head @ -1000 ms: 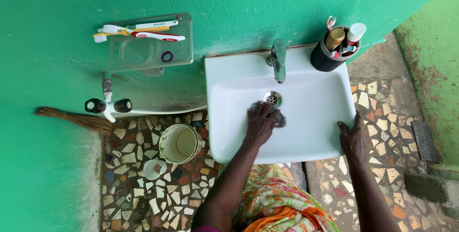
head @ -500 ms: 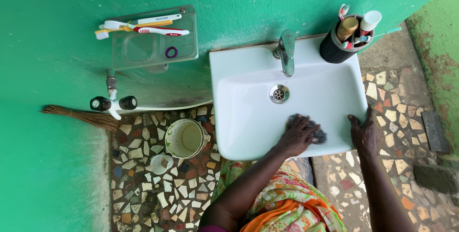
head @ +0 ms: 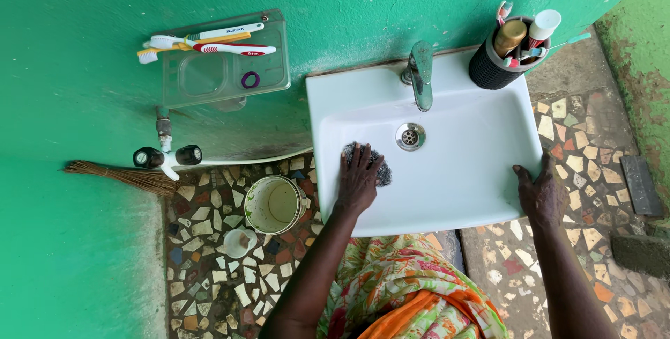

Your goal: The person scrubs a white ceramic sink with a steel wool pad, repeatedly rinsing the pad and the sink basin under running water. The person wipes the sink's interior surfaces and the drain area, then rinses the pad and turns off the tap.

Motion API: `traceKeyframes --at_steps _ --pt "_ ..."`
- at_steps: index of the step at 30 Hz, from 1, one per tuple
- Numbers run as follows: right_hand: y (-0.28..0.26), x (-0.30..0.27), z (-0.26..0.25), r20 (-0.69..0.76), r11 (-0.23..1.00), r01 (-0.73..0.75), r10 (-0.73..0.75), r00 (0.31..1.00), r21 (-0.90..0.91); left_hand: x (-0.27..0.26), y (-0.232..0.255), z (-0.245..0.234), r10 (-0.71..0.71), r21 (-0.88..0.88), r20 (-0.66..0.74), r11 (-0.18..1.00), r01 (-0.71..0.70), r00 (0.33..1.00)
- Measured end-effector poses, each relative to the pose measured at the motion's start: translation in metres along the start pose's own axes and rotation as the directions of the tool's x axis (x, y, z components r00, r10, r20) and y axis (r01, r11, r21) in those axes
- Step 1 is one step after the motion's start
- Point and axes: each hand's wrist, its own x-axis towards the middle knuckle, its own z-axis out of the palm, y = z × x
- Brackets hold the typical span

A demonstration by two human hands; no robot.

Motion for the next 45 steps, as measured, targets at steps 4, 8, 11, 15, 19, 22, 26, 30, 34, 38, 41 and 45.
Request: traceKeyframes --at_steps 4,8,11,15,19,22,26,30,34,38,41,45 --pt "-0.002 0.001 0.005 -0.053 0.995 0.062 -0.058 0.997 0.073 0.012 0.074 0.033 0.178 -0.324 0.169 0.939 -0.116 0.969" --pt "-0.003 0.004 0.001 -0.023 0.998 0.023 -0.022 0.999 0.065 0.030 0.142 0.052 0.377 -0.473 0.120 0.835 -0.280 0.919" --pt "-0.004 -0.002 0.001 -0.016 0.995 0.012 -0.010 1.000 0.099 0.034 0.137 0.052 0.337 -0.363 0.040 0.882 -0.301 0.941" --pt "-0.008 -0.003 -0.003 -0.015 0.994 0.009 -0.007 1.000 0.105 0.048 0.054 0.022 0.159 -0.127 -0.044 0.978 -0.164 0.986" --pt "-0.010 -0.004 -0.004 0.018 0.996 -0.029 0.028 0.999 0.085 0.038 -0.019 -0.007 0.047 0.095 -0.192 0.995 -0.029 0.980" --pt "-0.010 -0.006 -0.003 0.010 0.997 -0.030 0.029 1.000 0.070 0.020 -0.018 -0.006 -0.011 0.072 -0.214 0.997 0.027 0.977" --pt "-0.012 -0.006 -0.005 -0.008 0.997 -0.006 0.007 1.000 0.082 0.044 0.019 0.003 -0.079 -0.158 -0.300 0.987 0.033 0.951" --pt "-0.015 -0.004 -0.007 0.009 0.991 -0.042 0.041 0.999 0.131 0.087 0.081 0.025 -0.110 -0.245 -0.306 0.969 0.034 0.946" --pt "-0.013 -0.006 -0.004 0.020 0.992 -0.070 0.068 0.997 0.102 0.109 0.162 0.053 0.180 -0.396 -0.311 0.868 -0.299 0.933" --pt "-0.010 -0.002 -0.004 -0.003 0.997 -0.011 0.012 1.000 0.082 0.099 0.186 0.068 0.305 -0.362 -0.242 0.853 -0.377 0.921" --pt "-0.008 -0.003 -0.004 0.015 0.995 -0.018 0.017 1.000 0.094 0.104 0.126 0.055 0.225 -0.205 -0.276 0.936 -0.286 0.935" --pt "-0.014 -0.001 -0.007 0.030 0.992 -0.035 0.031 0.999 0.121 0.087 0.032 0.024 0.149 -0.044 -0.354 0.984 -0.175 0.923"
